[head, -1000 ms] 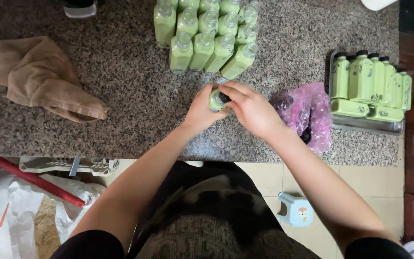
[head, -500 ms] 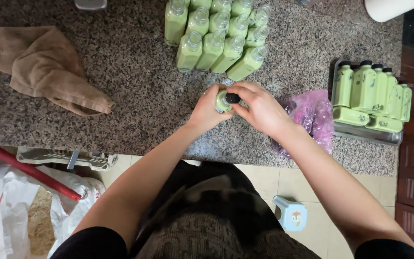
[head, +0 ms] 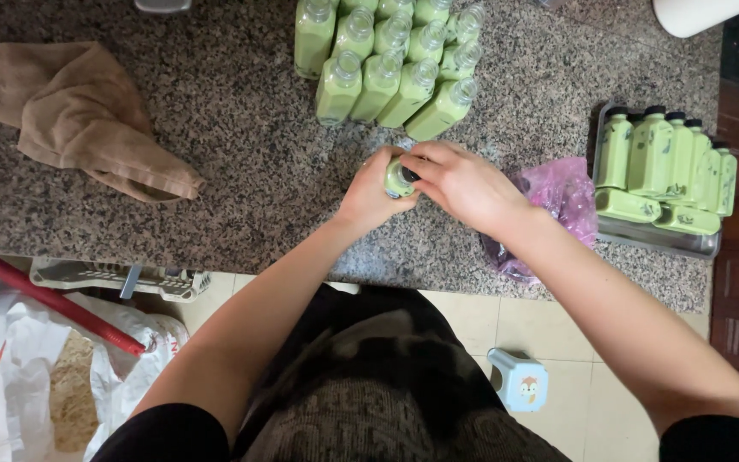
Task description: Tightening caps on plastic bottles filled with green liquid and placing them onto a metal tray.
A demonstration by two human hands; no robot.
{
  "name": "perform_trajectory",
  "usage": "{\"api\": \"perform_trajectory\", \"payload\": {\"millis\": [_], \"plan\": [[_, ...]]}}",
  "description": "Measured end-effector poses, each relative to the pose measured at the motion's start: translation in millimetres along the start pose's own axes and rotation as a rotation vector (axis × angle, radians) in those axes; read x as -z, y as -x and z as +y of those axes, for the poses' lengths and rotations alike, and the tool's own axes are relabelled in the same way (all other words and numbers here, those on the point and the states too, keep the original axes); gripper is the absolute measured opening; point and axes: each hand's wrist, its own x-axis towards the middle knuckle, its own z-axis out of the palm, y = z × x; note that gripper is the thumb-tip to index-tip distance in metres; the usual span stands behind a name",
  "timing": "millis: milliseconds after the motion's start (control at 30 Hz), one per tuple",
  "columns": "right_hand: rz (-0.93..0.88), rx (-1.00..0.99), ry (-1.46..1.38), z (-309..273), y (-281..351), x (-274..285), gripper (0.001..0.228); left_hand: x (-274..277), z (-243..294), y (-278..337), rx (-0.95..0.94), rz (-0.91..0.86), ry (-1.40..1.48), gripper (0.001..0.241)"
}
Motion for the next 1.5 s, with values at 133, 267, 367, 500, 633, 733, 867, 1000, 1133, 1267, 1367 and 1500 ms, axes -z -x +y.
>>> {"api": "perform_trajectory", "payload": {"millis": [133, 267, 367, 500, 633, 733, 867, 1000, 1133, 1267, 1367, 1500], "plan": [[-0.008, 0.019, -0.011, 6.5, -3.9, -3.7, 0.033, -2.2, -8.5, -1.2, -0.004, 0.005, 0.01, 0.066], [-0.023, 0.06, -0.018, 12.3, -6.3, -5.9, 0.032, -3.7, -11.6, -1.6, -0.003, 0.019, 0.009, 0.067], [0.007, 0.042, -0.053, 14.4, -2.0, -13.0, 0.034, -2.3, -6.5, -0.3, -0.001, 0.012, 0.042, 0.065], [0.085, -0.018, -0.182, 11.5, 2.3, -17.7, 0.035, -5.8, -11.5, -2.6, -0.001, 0.031, 0.071, 0.066], [0.107, -0.014, -0.213, 21.0, 5.1, -32.1, 0.035, -4.7, -11.4, -2.5, -0.006, 0.036, 0.094, 0.062], [0.071, 0.069, -0.052, 21.8, 2.1, -27.2, 0.033, -1.9, -2.3, -0.7, -0.015, -0.006, 0.122, 0.063], [0.007, 0.089, 0.145, 21.0, -3.9, -21.0, 0.032, -3.3, -2.2, -1.4, -0.002, 0.02, 0.105, 0.062], [-0.013, 0.054, 0.331, 23.7, -6.9, -32.9, 0.036, -10.9, -10.5, 0.1, 0.02, 0.078, 0.033, 0.07], [0.137, 0.011, 0.693, 14.0, -17.7, -72.3, 0.034, -14.0, -25.9, -4.0, 0.007, 0.148, 0.005, 0.074], [0.16, -0.101, 0.789, 21.4, -16.5, -100.4, 0.04, -14.8, -32.1, -5.6, -0.019, 0.118, 0.011, 0.076], [0.164, -0.095, 0.798, 27.4, -13.2, -110.7, 0.043, -17.9, -43.8, -7.6, -0.044, 0.081, 0.039, 0.077], [0.151, -0.135, 0.878, 31.9, -21.3, -109.6, 0.045, -11.2, -43.8, -14.6, -0.003, -0.004, 0.009, 0.079]]}}
